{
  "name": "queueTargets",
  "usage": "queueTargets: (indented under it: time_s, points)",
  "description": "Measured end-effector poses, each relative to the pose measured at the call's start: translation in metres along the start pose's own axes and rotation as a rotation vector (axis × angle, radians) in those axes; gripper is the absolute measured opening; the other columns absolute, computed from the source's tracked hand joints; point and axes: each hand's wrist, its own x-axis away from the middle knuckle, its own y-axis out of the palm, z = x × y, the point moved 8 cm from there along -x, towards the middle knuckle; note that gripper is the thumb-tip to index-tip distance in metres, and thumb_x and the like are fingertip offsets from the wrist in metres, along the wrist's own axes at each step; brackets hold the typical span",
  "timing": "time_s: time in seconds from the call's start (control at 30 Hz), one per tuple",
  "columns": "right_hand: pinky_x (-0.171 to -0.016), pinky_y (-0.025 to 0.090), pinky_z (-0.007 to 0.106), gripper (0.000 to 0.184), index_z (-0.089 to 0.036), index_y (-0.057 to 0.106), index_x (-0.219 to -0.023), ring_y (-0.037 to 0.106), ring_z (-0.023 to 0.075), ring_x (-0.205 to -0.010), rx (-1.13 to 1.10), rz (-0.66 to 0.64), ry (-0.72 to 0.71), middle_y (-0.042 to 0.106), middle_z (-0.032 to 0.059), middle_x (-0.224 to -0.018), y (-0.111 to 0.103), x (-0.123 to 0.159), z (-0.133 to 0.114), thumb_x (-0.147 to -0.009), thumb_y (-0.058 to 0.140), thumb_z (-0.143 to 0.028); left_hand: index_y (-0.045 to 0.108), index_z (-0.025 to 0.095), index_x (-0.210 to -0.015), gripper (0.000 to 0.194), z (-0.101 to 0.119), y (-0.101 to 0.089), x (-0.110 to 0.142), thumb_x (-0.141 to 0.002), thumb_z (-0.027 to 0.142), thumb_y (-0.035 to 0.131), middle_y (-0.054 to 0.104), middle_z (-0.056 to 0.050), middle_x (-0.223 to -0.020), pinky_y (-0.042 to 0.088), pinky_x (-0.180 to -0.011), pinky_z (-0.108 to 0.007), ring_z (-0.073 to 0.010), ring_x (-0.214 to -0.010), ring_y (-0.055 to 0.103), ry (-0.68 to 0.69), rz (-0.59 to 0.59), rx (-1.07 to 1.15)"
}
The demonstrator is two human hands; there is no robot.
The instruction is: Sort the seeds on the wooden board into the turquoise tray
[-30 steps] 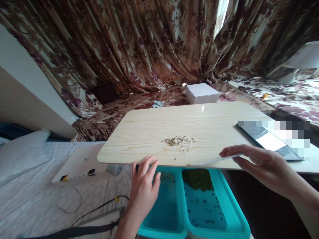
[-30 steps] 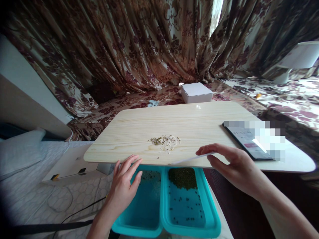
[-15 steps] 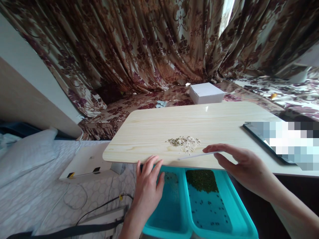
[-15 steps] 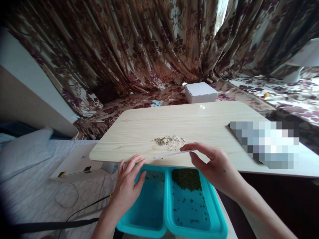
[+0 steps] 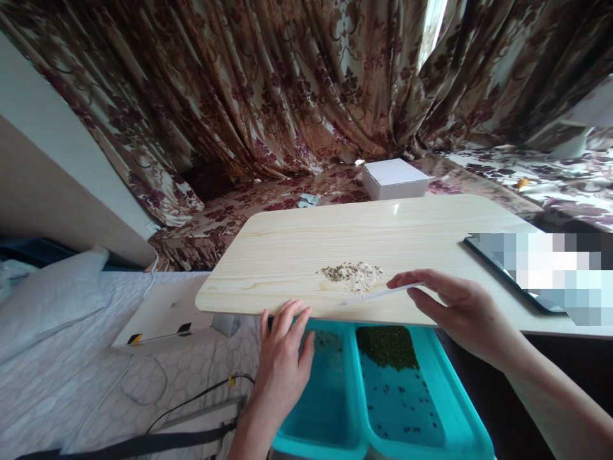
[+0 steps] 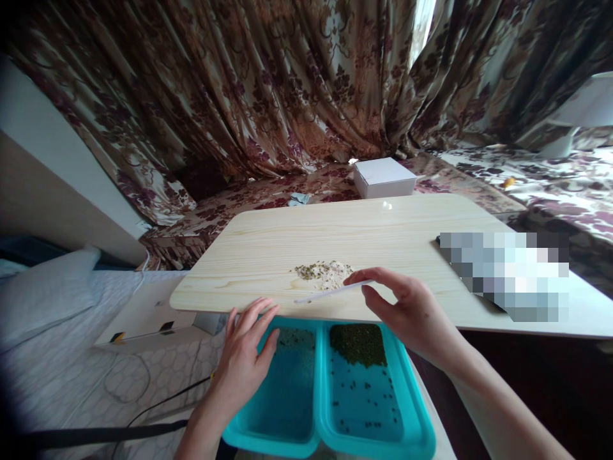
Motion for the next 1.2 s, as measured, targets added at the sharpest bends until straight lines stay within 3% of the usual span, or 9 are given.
queueTargets:
  time_s: [0.1, 0.2, 0.4, 0.63, 0.77, 1.03, 1.1, 1.2]
  points:
    - [-0.09, 0.058, 0.036, 0.02, -0.025, 0.076, -0.091, 0.075, 0.0233, -0.092, -0.084, -0.065, -0.027, 0.082, 0.0047, -0.093, 0.013, -0.011, -0.012, -0.087, 0.06, -0.035, 0.061, 0.025, -0.129, 0.034, -0.004, -0.001, 0.0, -0.1, 0.018, 0.046, 0.064, -0.011, -0.141, 0.027, -0.121, -0.058, -0.0267, -0.135, 0.056, 0.008, 0.015, 0.006]
    - [-0.087, 0.055, 0.034, 0.018, -0.022, 0.075, -0.091, 0.073, 0.0222, -0.093, -0.218, -0.18, -0.016, 0.08, 0.0052, -0.094, 0.039, -0.027, -0.017, -0.084, 0.061, -0.03, 0.063, 0.024, -0.124, 0.029, -0.012, -0.005, 0.001, -0.101, 0.021, 0.046, 0.065, -0.012, -0.139, 0.031, -0.118, -0.057, -0.0272, -0.133, 0.056, -0.003, 0.047, 0.0]
    - [-0.074, 0.054, 0.031, 0.017, -0.019, 0.071, -0.087, 0.07, 0.0182, -0.078, -0.367, -0.366, 0.034, 0.077, 0.0023, -0.082, 0.091, -0.049, -0.004, -0.077, 0.058, -0.023, 0.065, 0.025, -0.121, 0.031, -0.029, -0.016, 0.005, -0.097, 0.016, 0.046, 0.068, -0.011, -0.134, 0.035, -0.114, -0.059, -0.0296, -0.131, 0.058, -0.02, 0.115, -0.043]
    - [-0.067, 0.05, 0.026, 0.017, -0.02, 0.069, -0.086, 0.065, 0.0143, -0.071, -0.391, -0.475, 0.063, 0.073, -0.001, -0.077, 0.108, -0.044, -0.004, -0.075, 0.056, -0.021, 0.065, 0.024, -0.121, 0.033, -0.037, -0.021, 0.004, -0.099, 0.016, 0.043, 0.068, -0.012, -0.134, 0.035, -0.114, -0.059, -0.0293, -0.132, 0.058, -0.039, 0.156, -0.06]
    - [-0.063, 0.049, 0.026, 0.016, -0.019, 0.069, -0.087, 0.065, 0.0147, -0.068, -0.348, -0.485, 0.087, 0.072, -0.0005, -0.073, 0.091, -0.033, -0.004, -0.077, 0.058, -0.024, 0.066, 0.024, -0.122, 0.03, -0.033, -0.023, 0.002, -0.101, 0.021, 0.045, 0.069, -0.011, -0.133, 0.035, -0.115, -0.057, -0.0287, -0.131, 0.058, -0.015, 0.16, -0.046]
    - [-0.066, 0.055, 0.029, 0.03, -0.018, 0.076, -0.087, 0.07, 0.0199, -0.074, -0.114, -0.416, 0.098, 0.078, 0.0065, -0.081, 0.015, 0.009, 0.008, -0.09, 0.061, -0.045, 0.064, 0.023, -0.127, 0.033, -0.01, -0.01, -0.002, -0.1, 0.019, 0.045, 0.066, -0.011, -0.137, 0.031, -0.118, -0.059, -0.0286, -0.134, 0.057, 0.017, 0.094, -0.022]
    - [-0.068, 0.059, 0.031, 0.039, -0.021, 0.077, -0.088, 0.073, 0.022, -0.076, -0.068, -0.269, 0.101, 0.08, 0.0077, -0.084, -0.006, 0.017, 0.017, -0.089, 0.061, -0.057, 0.064, 0.024, -0.128, 0.034, -0.007, -0.006, -0.002, -0.1, 0.019, 0.046, 0.066, -0.011, -0.138, 0.03, -0.12, -0.059, -0.0279, -0.134, 0.057, 0.015, 0.074, -0.018]
    - [-0.063, 0.063, 0.032, 0.054, -0.023, 0.078, -0.089, 0.076, 0.0237, -0.071, 0.08, 0.144, 0.114, 0.081, 0.0074, -0.082, -0.041, 0.03, 0.028, -0.079, 0.064, -0.074, 0.062, 0.024, -0.13, 0.035, -0.005, -0.001, -0.001, -0.1, 0.019, 0.047, 0.065, -0.011, -0.139, 0.028, -0.12, -0.06, -0.0281, -0.133, 0.057, 0.016, 0.046, -0.012]
